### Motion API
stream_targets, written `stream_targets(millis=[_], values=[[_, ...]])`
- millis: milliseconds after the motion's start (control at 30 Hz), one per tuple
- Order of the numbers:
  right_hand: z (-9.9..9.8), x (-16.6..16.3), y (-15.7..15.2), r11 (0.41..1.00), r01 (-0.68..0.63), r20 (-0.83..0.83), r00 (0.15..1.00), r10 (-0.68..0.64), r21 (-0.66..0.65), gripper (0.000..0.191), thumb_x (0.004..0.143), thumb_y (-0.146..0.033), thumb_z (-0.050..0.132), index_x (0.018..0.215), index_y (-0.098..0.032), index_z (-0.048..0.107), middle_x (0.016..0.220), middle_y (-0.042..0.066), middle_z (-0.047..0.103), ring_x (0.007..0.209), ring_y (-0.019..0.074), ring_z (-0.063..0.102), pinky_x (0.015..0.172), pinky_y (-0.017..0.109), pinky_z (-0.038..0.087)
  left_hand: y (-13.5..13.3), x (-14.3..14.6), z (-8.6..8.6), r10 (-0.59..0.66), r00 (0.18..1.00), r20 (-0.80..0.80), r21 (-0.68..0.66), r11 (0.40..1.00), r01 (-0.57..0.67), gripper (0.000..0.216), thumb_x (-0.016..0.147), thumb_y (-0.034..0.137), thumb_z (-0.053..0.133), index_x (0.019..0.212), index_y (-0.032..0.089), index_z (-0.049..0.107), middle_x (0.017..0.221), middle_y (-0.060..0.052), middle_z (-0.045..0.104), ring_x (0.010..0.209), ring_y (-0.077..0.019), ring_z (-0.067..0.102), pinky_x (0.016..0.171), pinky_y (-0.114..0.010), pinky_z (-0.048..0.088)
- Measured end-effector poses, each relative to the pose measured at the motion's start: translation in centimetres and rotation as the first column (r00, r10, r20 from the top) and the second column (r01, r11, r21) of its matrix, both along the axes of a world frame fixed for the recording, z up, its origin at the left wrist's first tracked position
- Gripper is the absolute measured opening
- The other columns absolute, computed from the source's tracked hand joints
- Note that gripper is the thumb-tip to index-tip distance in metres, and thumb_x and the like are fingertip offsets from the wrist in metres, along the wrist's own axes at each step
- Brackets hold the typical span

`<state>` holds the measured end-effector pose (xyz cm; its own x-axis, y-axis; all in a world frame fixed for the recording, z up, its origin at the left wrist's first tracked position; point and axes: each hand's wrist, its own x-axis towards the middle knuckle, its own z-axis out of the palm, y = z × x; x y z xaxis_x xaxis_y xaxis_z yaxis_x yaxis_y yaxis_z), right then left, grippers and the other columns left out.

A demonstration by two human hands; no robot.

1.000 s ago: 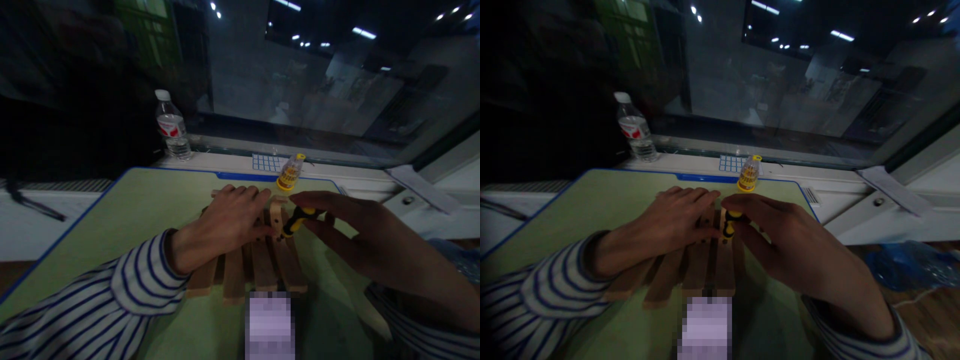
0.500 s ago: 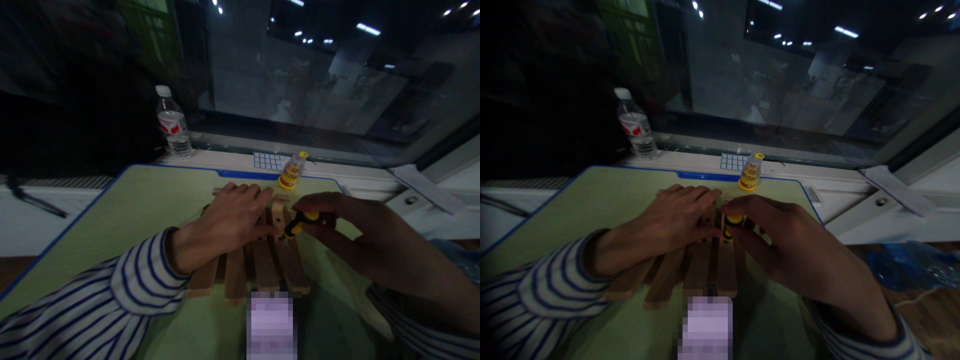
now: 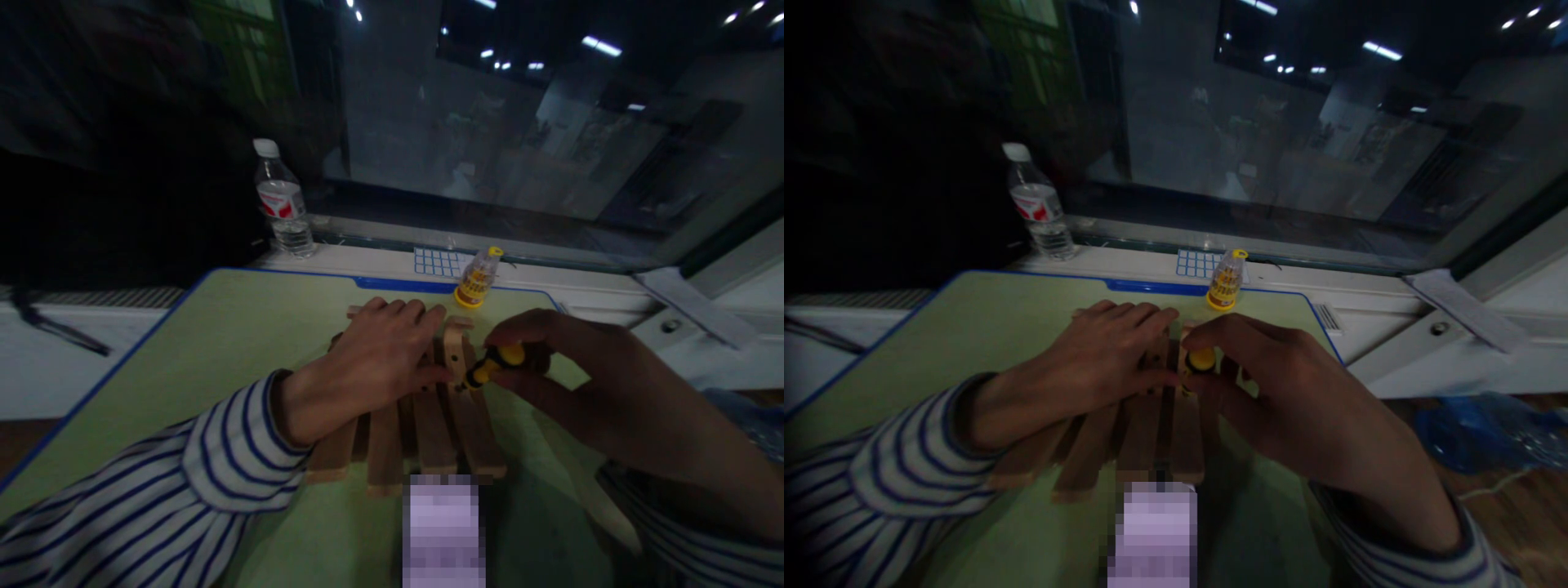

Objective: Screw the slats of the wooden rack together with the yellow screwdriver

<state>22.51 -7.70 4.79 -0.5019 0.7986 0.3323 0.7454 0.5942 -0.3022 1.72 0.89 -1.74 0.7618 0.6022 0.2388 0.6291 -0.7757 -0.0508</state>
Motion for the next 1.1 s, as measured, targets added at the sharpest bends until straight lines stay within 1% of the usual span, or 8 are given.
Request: stream_targets(millis=[167, 267, 433, 567, 667, 800, 967, 1100], values=[[-0.16, -0.07, 0.19, 1.0, 0.017, -0.012, 1.0, -0.017, 0.006, 0.024, 0.089, -0.023, 0.058, 0.112, -0.026, 0.053, 0.089, -0.002, 0.066, 0.068, 0.0105, 0.062, 0.066, 0.022, 0.053, 0.04, 0.03, -0.11, -0.002, 1.0, 0.0, 0.001, 1.0, 0.002, 0.063, 0.085, 0.063, 0.05, 0.128, 0.017, 0.044, 0.11, -0.01, 0.062, 0.097, -0.0293, 0.06, 0.078, -0.042, 0.042], [-0.27, -0.1, 0.28, 1.0, 0.002, -0.031, 1.0, -0.002, 0.005, 0.025, 0.089, -0.023, 0.057, 0.113, -0.026, 0.054, 0.092, 0.0, 0.066, 0.074, 0.0135, 0.064, 0.069, 0.026, 0.055, 0.09, 0.05, -0.18, 0.0, 1.0, 0.001, -0.003, 1.0, 0.0, 0.063, 0.085, 0.063, 0.051, 0.127, 0.017, 0.044, 0.11, -0.011, 0.062, 0.097, -0.0298, 0.06, 0.078, -0.043, 0.042], [-0.3, 0.11, 0.29, 0.998, -0.054, -0.056, 0.997, 0.055, 0.017, 0.019, 0.089, -0.026, 0.058, 0.109, -0.024, 0.059, 0.095, 0.002, 0.069, 0.084, 0.0155, 0.067, 0.073, 0.028, 0.056, 0.02, 0.01, -0.18, -0.004, 1.0, 0.009, -0.005, 1.0, 0.004, 0.065, 0.086, 0.065, 0.047, 0.13, 0.017, 0.043, 0.111, -0.011, 0.062, 0.097, -0.0302, 0.06, 0.078, -0.043, 0.042], [-0.01, 0.22, -0.07, 1.0, -0.027, -0.034, 0.999, 0.027, 0.008, 0.029, 0.09, -0.025, 0.056, 0.119, -0.026, 0.058, 0.113, 0.004, 0.069, 0.097, 0.0185, 0.067, 0.084, 0.033, 0.056, -0.03, 0.05, -0.15, 0.002, 1.0, -0.001, -0.002, 1.0, -0.002, 0.065, 0.086, 0.063, 0.049, 0.13, 0.016, 0.043, 0.11, -0.011, 0.063, 0.095, -0.0302, 0.06, 0.077, -0.043, 0.043], [0.35, 0.15, -0.48, 0.999, -0.007, -0.025, 1.0, 0.006, -0.034, 0.034, 0.089, -0.022, 0.055, 0.123, -0.026, 0.057, 0.123, 0.002, 0.066, 0.107, 0.0177, 0.065, 0.093, 0.032, 0.054, 0.04, 0.12, -0.22, 0.003, 1.0, -0.005, 0.012, 1.0, -0.003, 0.064, 0.085, 0.063, 0.05, 0.129, 0.016, 0.044, 0.111, -0.011, 0.062, 0.095, -0.0306, 0.06, 0.077, -0.044, 0.043], [0.52, 0.08, -0.64, 0.998, 0.0, -0.035, 0.999, -0.002, -0.067, 0.033, 0.09, -0.019, 0.054, 0.122, -0.027, 0.059, 0.119, -0.001, 0.069, 0.101, 0.0137, 0.067, 0.088, 0.025, 0.055, 0.12, 0.15, -0.3, 0.01, 1.0, -0.014, 0.025, 1.0, -0.01, 0.065, 0.085, 0.064, 0.049, 0.127, 0.016, 0.045, 0.112, -0.012, 0.062, 0.097, -0.0316, 0.06, 0.078, -0.044, 0.043], [0.36, 0.19, -0.47, 0.999, -0.003, -0.03, 1.0, 0.002, -0.033, 0.033, 0.09, -0.021, 0.053, 0.121, -0.027, 0.061, 0.114, 0.002, 0.071, 0.095, 0.0166, 0.07, 0.084, 0.029, 0.057, 0.06, 0.14, -0.23, 0.014, 1.0, -0.02, 0.005, 1.0, -0.014, 0.063, 0.085, 0.064, 0.05, 0.126, 0.016, 0.045, 0.111, -0.012, 0.062, 0.098, -0.03, 0.06, 0.079, -0.042, 0.042], [0.48, 0.18, -0.52, 1.0, -0.003, -0.016, 1.0, 0.002, -0.022, 0.032, 0.089, -0.022, 0.054, 0.12, -0.028, 0.062, 0.109, 0.0, 0.073, 0.091, 0.0164, 0.071, 0.081, 0.029, 0.058, 0.03, 0.15, -0.25, 0.025, 1.0, -0.003, 0.008, 1.0, -0.025, 0.061, 0.084, 0.065, 0.051, 0.124, 0.018, 0.046, 0.111, -0.011, 0.063, 0.097, -0.0285, 0.06, 0.079, -0.04, 0.042]])
